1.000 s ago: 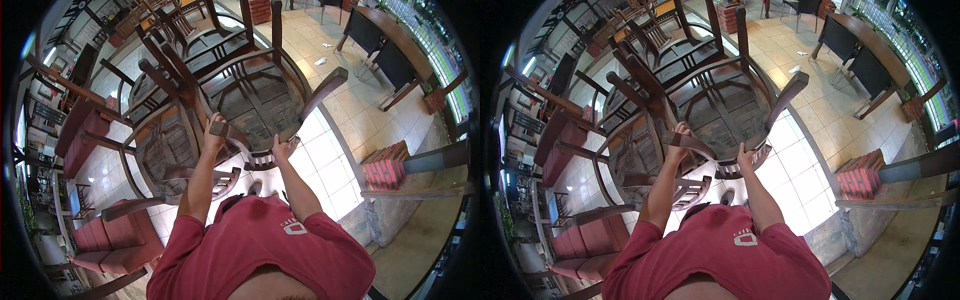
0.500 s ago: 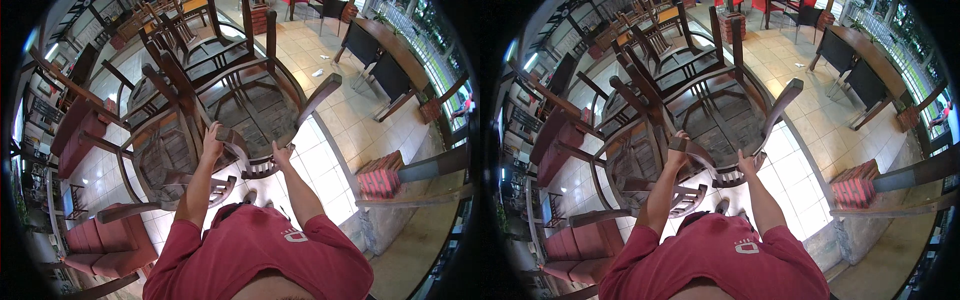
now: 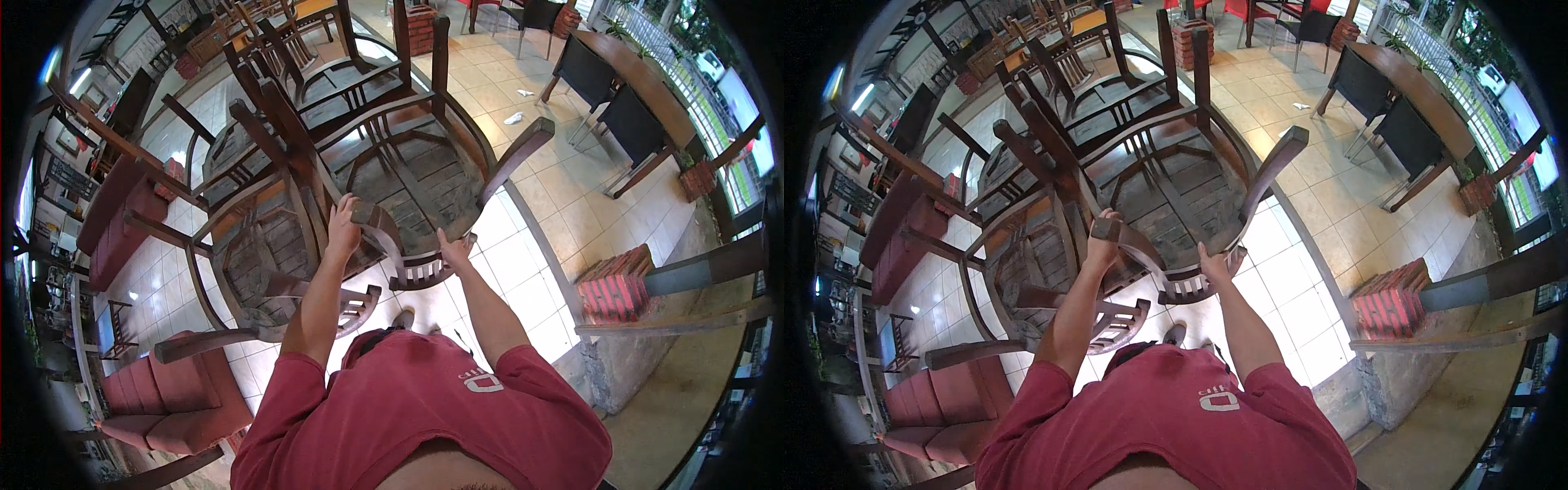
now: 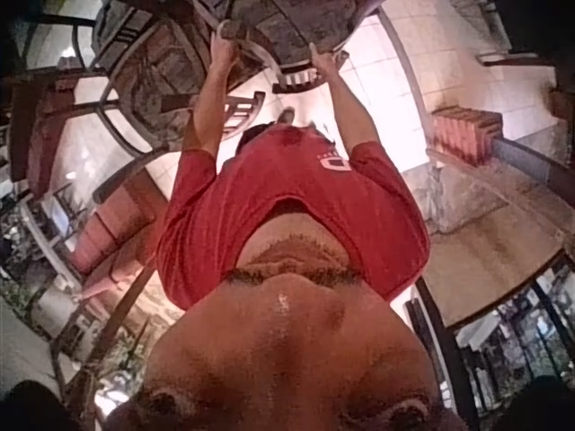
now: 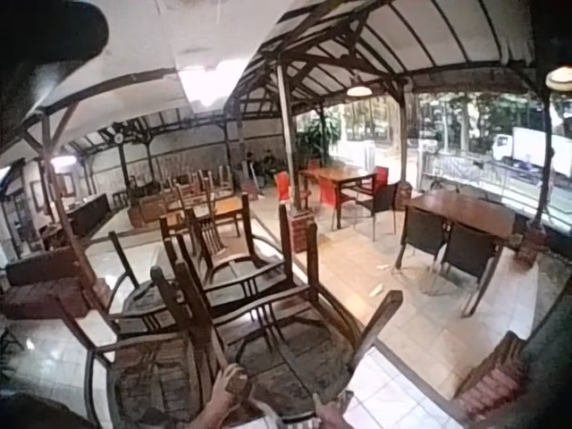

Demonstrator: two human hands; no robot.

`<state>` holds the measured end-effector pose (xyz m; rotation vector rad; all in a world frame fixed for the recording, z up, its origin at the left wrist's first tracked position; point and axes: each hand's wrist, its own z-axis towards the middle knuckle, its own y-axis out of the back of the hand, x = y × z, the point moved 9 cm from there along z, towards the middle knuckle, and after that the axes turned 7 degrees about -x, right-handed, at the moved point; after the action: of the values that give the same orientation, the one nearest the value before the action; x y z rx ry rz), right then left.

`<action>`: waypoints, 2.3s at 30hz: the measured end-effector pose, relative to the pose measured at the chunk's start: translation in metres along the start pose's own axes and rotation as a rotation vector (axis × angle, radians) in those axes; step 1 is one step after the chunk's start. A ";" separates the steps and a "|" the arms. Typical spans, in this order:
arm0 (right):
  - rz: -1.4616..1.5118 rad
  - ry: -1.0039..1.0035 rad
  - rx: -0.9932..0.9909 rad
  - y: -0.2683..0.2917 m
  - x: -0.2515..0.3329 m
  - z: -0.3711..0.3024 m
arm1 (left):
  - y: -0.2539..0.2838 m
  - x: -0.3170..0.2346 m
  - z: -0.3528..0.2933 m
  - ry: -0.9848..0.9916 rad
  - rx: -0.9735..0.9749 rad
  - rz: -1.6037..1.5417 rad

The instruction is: Arranging and stacking chairs at tables in a restaurant setting.

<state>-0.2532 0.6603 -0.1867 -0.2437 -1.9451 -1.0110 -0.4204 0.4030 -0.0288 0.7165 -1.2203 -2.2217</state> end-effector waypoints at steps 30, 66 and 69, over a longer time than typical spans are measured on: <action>0.461 -0.033 0.103 -0.043 -0.073 0.007 | 0.041 -0.099 -0.056 0.210 -0.096 -0.306; 0.476 -0.129 0.468 0.008 -0.024 -0.053 | 0.049 -0.100 -0.072 0.303 -0.373 -0.167; 0.424 -0.178 0.322 0.030 -0.071 -0.034 | 0.049 -0.125 -0.072 0.302 -0.427 -0.006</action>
<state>-0.1755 0.6698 -0.2178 -0.5485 -2.0631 -0.4049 -0.2726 0.4178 0.0066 0.8359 -0.5725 -2.1755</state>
